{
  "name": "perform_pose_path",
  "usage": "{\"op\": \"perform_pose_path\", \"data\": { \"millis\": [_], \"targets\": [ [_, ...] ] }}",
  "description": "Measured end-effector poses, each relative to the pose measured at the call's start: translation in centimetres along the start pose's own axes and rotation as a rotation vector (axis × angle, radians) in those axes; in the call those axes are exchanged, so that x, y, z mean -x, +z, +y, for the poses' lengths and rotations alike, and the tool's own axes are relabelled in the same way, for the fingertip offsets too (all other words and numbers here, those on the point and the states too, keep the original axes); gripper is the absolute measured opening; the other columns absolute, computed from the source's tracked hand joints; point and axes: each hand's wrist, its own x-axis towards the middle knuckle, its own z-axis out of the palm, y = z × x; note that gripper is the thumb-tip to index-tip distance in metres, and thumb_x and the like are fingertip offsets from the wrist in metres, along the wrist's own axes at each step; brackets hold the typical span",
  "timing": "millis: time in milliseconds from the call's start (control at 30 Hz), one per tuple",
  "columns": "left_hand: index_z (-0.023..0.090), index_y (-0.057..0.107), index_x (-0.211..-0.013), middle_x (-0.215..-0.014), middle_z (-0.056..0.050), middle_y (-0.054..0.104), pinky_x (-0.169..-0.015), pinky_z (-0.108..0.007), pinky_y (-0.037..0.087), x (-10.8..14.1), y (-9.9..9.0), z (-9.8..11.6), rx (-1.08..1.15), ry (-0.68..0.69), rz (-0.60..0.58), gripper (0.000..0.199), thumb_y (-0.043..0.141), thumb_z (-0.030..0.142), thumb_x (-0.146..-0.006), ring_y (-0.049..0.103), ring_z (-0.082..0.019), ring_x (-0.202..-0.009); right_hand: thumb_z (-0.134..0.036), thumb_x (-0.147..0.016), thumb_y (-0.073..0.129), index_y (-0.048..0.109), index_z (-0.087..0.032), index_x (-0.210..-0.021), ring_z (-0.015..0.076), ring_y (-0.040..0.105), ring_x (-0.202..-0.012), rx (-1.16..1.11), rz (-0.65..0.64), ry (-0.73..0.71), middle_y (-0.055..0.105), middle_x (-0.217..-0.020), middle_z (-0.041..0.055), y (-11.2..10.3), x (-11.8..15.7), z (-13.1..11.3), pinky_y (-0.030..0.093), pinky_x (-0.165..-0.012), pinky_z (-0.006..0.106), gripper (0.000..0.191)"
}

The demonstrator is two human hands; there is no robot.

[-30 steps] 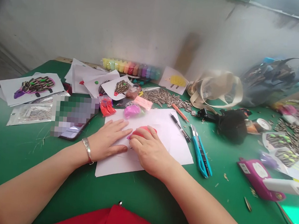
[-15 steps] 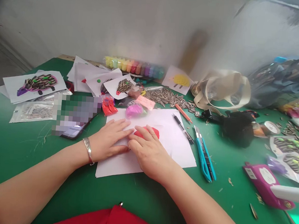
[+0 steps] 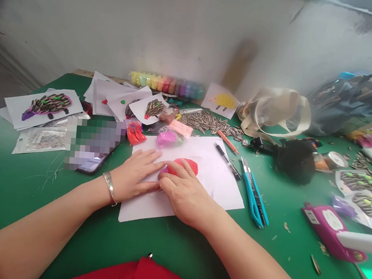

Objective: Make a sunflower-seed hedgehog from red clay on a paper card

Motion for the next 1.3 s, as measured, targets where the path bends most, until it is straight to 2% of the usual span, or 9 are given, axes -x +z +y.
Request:
{"op": "perform_pose_path", "data": {
  "millis": [167, 333, 567, 733, 833, 1033, 1200, 1300],
  "targets": [
    [0.024, 0.046, -0.141, -0.150, -0.013, 0.039, -0.112, -0.060, 0.023, 0.0, 0.4, -0.2, -0.014, 0.009, 0.028, 0.061, 0.054, 0.055, -0.088, 0.029, -0.035, -0.140, -0.008, -0.096, 0.039, 0.055, -0.019, -0.096, 0.0238, 0.036, -0.135, -0.009, 0.038, -0.015, 0.066, -0.117, 0.0048, -0.4, 0.3, -0.4, 0.020, -0.117, 0.052, 0.019],
    [0.023, 0.046, -0.141, -0.151, -0.014, 0.037, -0.112, -0.060, 0.023, 0.0, 0.2, 0.0, -0.020, -0.007, -0.012, 0.062, 0.055, 0.055, -0.088, 0.029, -0.035, -0.140, -0.007, -0.095, 0.037, 0.055, -0.018, -0.098, 0.0243, 0.034, -0.137, -0.031, -0.037, -0.025, 0.064, -0.122, 0.0050, -0.3, 0.5, -0.5, 0.022, -0.117, 0.052, 0.021],
    [0.024, 0.047, -0.139, -0.150, -0.013, 0.039, -0.112, -0.060, 0.023, 0.1, 0.6, -0.3, -0.014, 0.011, 0.036, 0.061, 0.053, 0.057, -0.088, 0.029, -0.035, -0.140, -0.012, -0.099, 0.036, 0.055, -0.019, -0.095, 0.0240, 0.034, -0.137, 0.026, -0.011, 0.021, 0.065, -0.121, 0.0047, -0.2, 0.2, -0.3, 0.015, -0.119, 0.054, 0.021],
    [0.026, 0.046, -0.140, -0.151, -0.012, 0.038, -0.112, -0.061, 0.021, 0.1, 0.8, -0.5, 0.004, 0.009, 0.043, 0.061, 0.052, 0.058, -0.088, 0.029, -0.035, -0.140, -0.006, -0.097, 0.035, 0.055, -0.018, -0.096, 0.0233, 0.028, -0.141, 0.040, -0.036, -0.013, 0.062, -0.127, 0.0037, -0.2, 0.4, -0.6, 0.013, -0.119, 0.053, 0.023],
    [0.025, 0.047, -0.140, -0.150, -0.013, 0.039, -0.112, -0.061, 0.021, 0.1, 0.8, -0.5, 0.004, 0.015, 0.054, 0.061, 0.052, 0.059, -0.088, 0.029, -0.035, -0.140, -0.008, -0.098, 0.035, 0.056, -0.017, -0.097, 0.0235, 0.029, -0.140, 0.055, -0.029, -0.008, 0.062, -0.127, 0.0034, -0.1, 0.3, -0.7, 0.012, -0.120, 0.054, 0.023],
    [0.024, 0.045, -0.141, -0.152, -0.013, 0.037, -0.112, -0.062, 0.021, 0.1, 0.3, -0.2, -0.016, -0.002, 0.013, 0.063, 0.055, 0.055, -0.087, 0.028, -0.036, -0.141, -0.011, -0.098, 0.038, 0.058, -0.019, -0.099, 0.0236, 0.034, -0.139, 0.019, 0.026, 0.014, 0.064, -0.126, 0.0040, -0.5, 0.6, -0.2, 0.017, -0.118, 0.056, 0.022],
    [0.029, 0.038, -0.146, -0.155, -0.011, 0.032, -0.113, -0.060, 0.021, 0.1, 0.2, -0.1, -0.028, -0.018, -0.025, 0.066, 0.057, 0.050, -0.087, 0.025, -0.036, -0.142, -0.010, -0.096, 0.038, 0.056, -0.023, -0.116, 0.0253, 0.037, -0.138, -0.006, 0.106, 0.120, 0.064, -0.125, 0.0056, -0.8, 1.5, 1.1, 0.022, -0.114, 0.062, 0.030],
    [0.033, 0.041, -0.144, -0.155, -0.010, 0.032, -0.113, -0.061, 0.020, 0.1, 0.3, -0.2, -0.031, -0.014, -0.015, 0.061, 0.057, 0.049, -0.088, 0.025, -0.036, -0.143, -0.011, -0.097, 0.038, 0.057, -0.022, -0.112, 0.0263, 0.036, -0.138, 0.012, 0.081, 0.102, 0.061, -0.129, 0.0055, -0.7, 1.4, 1.2, 0.022, -0.115, 0.061, 0.027]
  ]
}}
